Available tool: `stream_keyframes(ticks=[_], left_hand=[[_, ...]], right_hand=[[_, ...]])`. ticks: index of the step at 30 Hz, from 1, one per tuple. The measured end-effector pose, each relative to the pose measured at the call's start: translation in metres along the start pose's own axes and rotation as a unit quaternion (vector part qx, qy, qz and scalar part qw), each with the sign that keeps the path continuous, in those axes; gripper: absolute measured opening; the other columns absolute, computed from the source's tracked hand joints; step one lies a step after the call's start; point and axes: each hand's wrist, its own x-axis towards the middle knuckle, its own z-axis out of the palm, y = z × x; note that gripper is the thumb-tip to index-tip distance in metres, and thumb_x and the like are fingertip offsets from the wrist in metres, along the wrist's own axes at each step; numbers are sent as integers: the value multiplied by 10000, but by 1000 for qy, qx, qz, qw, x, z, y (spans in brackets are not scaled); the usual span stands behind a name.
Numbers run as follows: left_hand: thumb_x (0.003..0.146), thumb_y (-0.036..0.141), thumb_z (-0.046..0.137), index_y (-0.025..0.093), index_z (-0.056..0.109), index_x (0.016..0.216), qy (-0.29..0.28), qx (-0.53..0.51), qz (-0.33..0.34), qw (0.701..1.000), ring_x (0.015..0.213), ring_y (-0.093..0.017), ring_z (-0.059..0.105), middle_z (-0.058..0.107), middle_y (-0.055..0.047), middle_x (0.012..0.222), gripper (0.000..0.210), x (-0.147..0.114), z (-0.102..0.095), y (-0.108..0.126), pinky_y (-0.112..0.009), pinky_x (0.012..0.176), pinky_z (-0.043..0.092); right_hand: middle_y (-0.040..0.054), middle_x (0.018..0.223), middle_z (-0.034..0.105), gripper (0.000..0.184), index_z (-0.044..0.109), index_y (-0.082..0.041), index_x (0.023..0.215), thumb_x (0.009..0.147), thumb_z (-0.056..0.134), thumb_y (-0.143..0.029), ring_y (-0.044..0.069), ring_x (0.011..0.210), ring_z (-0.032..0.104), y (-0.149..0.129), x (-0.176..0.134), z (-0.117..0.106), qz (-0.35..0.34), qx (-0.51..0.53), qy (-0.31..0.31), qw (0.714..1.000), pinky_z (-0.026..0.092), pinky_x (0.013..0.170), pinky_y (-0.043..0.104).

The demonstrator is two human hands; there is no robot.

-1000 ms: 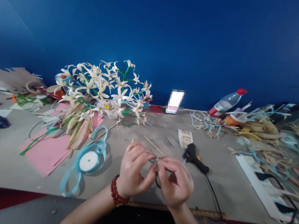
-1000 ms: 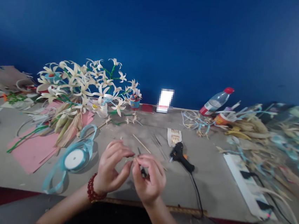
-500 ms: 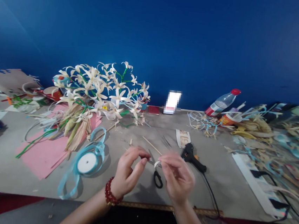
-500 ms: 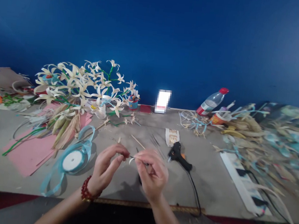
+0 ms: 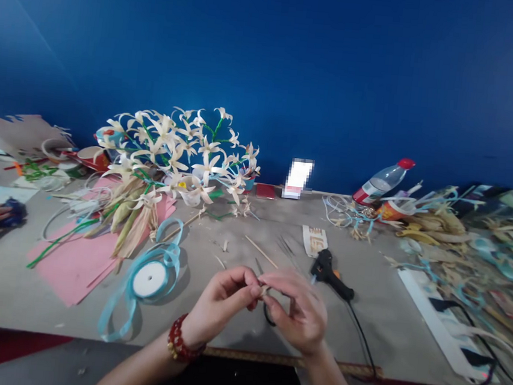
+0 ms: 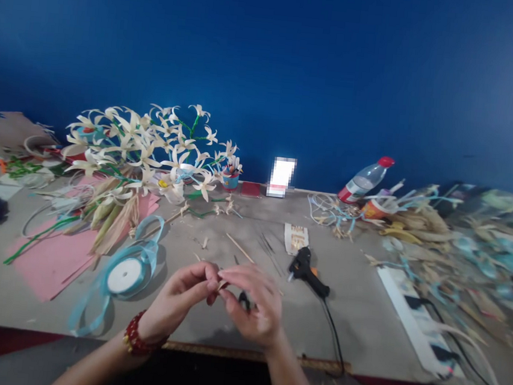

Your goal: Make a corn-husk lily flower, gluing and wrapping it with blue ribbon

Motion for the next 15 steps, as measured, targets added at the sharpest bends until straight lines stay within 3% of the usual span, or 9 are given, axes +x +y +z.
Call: stream_keyframes(ticks=[8, 15], left_hand=[[839, 399, 702, 154, 598, 736, -25, -6, -11, 1000, 616, -115, 478, 548, -7, 670, 285, -6, 0, 5, -240, 604, 410], [855, 336, 698, 149, 613, 750, -40, -47, -17, 998, 623, -110, 484, 564, -10, 682, 231, -7, 0, -2, -236, 616, 414]], right_hand=[[71, 858, 763, 344, 664, -200, 1096, 823, 581, -8, 185, 759, 729, -8, 9, -13, -74, -46, -82, 993, 606, 666, 312], [47, 765, 748, 287, 673, -207, 980, 792, 600, -3, 177, 656, 713, -10, 7, -4, -75, -26, -22, 997, 590, 586, 301]])
